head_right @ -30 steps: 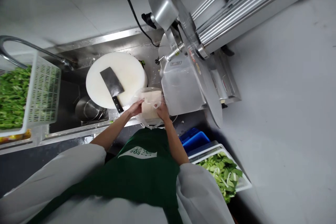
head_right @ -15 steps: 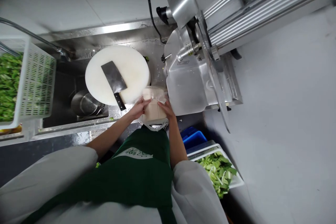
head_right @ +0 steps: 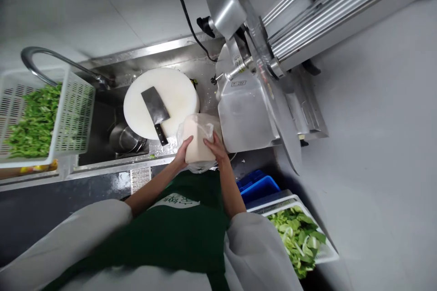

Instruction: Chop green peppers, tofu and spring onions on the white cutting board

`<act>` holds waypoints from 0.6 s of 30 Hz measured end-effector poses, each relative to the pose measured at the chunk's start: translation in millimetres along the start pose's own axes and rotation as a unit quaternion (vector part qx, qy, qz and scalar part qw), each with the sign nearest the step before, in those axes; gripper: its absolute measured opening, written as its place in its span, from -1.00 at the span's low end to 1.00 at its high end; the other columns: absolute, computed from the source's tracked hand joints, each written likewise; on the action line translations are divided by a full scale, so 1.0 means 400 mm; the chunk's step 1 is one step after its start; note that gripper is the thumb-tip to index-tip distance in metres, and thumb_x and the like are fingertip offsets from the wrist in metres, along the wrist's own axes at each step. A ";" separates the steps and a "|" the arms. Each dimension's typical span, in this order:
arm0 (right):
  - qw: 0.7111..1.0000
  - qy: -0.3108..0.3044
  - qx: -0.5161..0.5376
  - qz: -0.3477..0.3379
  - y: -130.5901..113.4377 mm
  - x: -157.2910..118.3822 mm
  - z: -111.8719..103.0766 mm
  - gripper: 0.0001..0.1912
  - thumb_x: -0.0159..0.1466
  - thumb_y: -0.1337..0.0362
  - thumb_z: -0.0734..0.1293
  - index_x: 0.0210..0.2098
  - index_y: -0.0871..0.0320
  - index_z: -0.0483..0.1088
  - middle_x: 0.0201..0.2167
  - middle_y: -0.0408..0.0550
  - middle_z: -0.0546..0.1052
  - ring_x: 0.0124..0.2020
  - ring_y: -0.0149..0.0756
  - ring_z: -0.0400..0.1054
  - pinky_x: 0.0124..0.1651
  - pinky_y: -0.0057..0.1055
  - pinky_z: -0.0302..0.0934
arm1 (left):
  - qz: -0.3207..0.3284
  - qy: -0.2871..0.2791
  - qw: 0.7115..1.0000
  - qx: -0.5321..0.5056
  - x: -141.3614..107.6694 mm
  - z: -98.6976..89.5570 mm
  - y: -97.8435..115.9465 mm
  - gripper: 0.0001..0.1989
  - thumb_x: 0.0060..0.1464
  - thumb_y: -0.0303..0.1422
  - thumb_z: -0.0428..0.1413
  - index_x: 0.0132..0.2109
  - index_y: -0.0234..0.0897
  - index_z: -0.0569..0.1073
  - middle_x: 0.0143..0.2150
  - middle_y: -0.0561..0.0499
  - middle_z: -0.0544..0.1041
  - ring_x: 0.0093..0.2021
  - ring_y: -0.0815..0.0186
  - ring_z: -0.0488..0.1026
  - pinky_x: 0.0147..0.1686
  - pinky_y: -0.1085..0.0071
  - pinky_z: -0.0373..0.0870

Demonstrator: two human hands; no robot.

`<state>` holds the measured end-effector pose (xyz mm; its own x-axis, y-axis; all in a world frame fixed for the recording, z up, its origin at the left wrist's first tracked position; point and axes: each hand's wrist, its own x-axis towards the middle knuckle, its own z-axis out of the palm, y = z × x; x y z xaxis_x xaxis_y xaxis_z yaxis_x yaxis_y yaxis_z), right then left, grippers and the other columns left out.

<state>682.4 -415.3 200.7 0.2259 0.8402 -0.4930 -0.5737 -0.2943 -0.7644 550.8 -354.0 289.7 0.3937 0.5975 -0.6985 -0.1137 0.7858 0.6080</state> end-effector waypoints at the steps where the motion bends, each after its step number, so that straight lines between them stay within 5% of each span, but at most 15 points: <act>1: 1.000 0.005 -0.008 -0.011 -0.017 -0.022 0.000 -0.03 0.13 -0.04 0.54 0.44 0.05 0.23 0.25 0.01 0.53 0.23 -0.05 0.45 0.28 -0.15 0.38 | -0.025 -0.003 0.999 -0.019 -0.005 -0.012 -0.003 -0.26 0.06 -0.03 0.32 0.29 -0.35 0.46 0.00 -0.21 0.66 0.11 -0.05 0.58 0.14 0.12 0.53; 7: 0.990 0.056 -0.091 -0.094 -0.116 -0.178 0.025 0.05 0.23 -0.08 0.53 0.56 -0.08 0.03 0.46 -0.12 0.30 0.51 -0.06 0.10 0.56 -0.04 -0.02 | -0.014 0.009 0.994 -0.112 -0.037 -0.059 -0.051 -0.49 0.10 -0.02 0.25 0.03 -0.32 0.60 -0.15 -0.17 0.69 0.13 -0.12 0.57 0.15 0.09 0.54; 15: 0.980 0.057 -0.149 -0.121 -0.202 -0.281 0.056 -0.03 0.36 -0.20 0.37 0.59 -0.13 -0.08 0.55 -0.16 0.10 0.55 -0.07 0.01 0.58 0.02 -0.09 | 0.023 -0.039 0.962 -0.268 -0.107 -0.050 -0.134 -0.51 0.31 -0.07 0.00 0.02 -0.36 0.63 -0.07 -0.17 0.70 0.16 -0.03 0.57 0.14 0.13 0.55; 18: 0.975 0.026 -0.187 -0.116 -0.205 -0.310 0.109 -0.02 0.37 -0.26 0.33 0.60 -0.12 -0.12 0.59 -0.20 -0.05 0.60 -0.08 -0.18 0.61 0.03 -0.25 | 0.079 0.042 0.968 -0.233 -0.156 -0.074 -0.126 -0.56 0.40 -0.11 -0.03 -0.08 -0.32 0.64 -0.10 -0.13 0.69 0.05 0.05 0.60 0.10 0.18 0.57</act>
<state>666.9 -475.5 342.5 0.3611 0.8820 -0.3028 -0.1773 -0.2539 -0.9508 504.8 -426.1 291.4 0.2641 0.7123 -0.6503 -0.5732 0.6582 0.4881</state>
